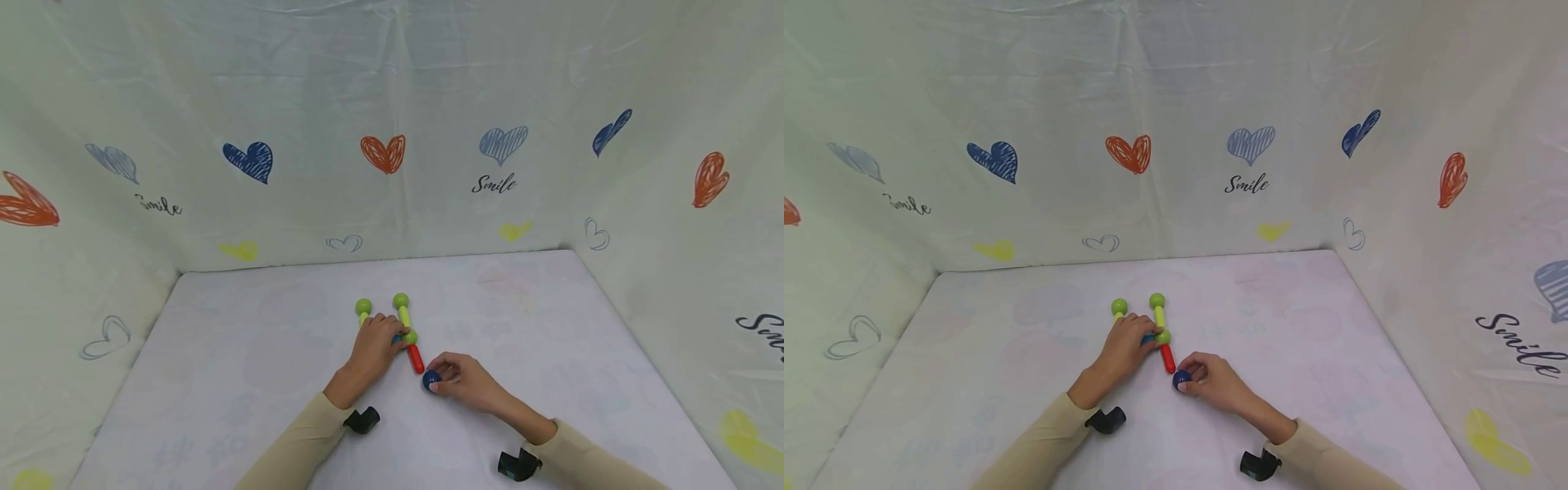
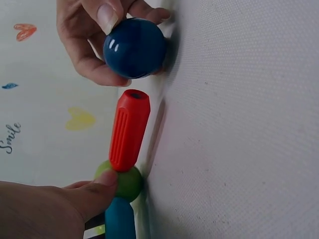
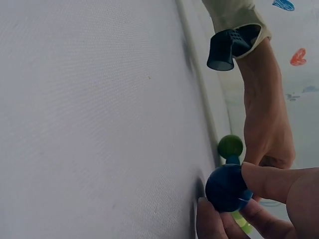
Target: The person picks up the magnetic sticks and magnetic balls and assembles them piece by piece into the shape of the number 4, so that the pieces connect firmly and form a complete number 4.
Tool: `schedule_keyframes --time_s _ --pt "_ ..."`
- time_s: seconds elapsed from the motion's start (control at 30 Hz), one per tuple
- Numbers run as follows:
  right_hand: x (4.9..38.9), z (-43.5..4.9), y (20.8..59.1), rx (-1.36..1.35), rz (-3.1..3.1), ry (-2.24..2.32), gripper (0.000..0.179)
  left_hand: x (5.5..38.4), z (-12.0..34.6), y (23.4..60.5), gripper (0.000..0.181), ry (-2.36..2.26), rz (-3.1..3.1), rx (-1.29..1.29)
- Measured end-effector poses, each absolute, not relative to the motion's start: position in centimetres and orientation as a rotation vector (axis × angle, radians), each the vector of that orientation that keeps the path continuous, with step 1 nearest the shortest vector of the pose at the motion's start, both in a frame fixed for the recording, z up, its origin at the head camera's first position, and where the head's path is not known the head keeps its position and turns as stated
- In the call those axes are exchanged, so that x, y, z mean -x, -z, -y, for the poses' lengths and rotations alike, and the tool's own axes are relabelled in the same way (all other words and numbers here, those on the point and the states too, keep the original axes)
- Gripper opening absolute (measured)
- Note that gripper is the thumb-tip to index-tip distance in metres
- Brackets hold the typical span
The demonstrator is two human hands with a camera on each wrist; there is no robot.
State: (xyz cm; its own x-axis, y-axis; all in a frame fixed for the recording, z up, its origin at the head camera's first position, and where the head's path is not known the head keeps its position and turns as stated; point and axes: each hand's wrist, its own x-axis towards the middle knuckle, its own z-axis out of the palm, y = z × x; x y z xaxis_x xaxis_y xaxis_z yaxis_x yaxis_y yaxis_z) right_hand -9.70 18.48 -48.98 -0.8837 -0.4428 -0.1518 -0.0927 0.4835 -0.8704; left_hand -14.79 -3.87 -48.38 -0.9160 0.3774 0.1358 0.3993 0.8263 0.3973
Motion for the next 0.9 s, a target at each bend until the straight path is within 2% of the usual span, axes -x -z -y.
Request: schedule_keyframes --time_s 0.9 --pt "9.5 -16.8 49.5 0.480 -2.425 1.421 0.035 15.0 4.1 48.8 0.022 0.683 2.922 0.657"
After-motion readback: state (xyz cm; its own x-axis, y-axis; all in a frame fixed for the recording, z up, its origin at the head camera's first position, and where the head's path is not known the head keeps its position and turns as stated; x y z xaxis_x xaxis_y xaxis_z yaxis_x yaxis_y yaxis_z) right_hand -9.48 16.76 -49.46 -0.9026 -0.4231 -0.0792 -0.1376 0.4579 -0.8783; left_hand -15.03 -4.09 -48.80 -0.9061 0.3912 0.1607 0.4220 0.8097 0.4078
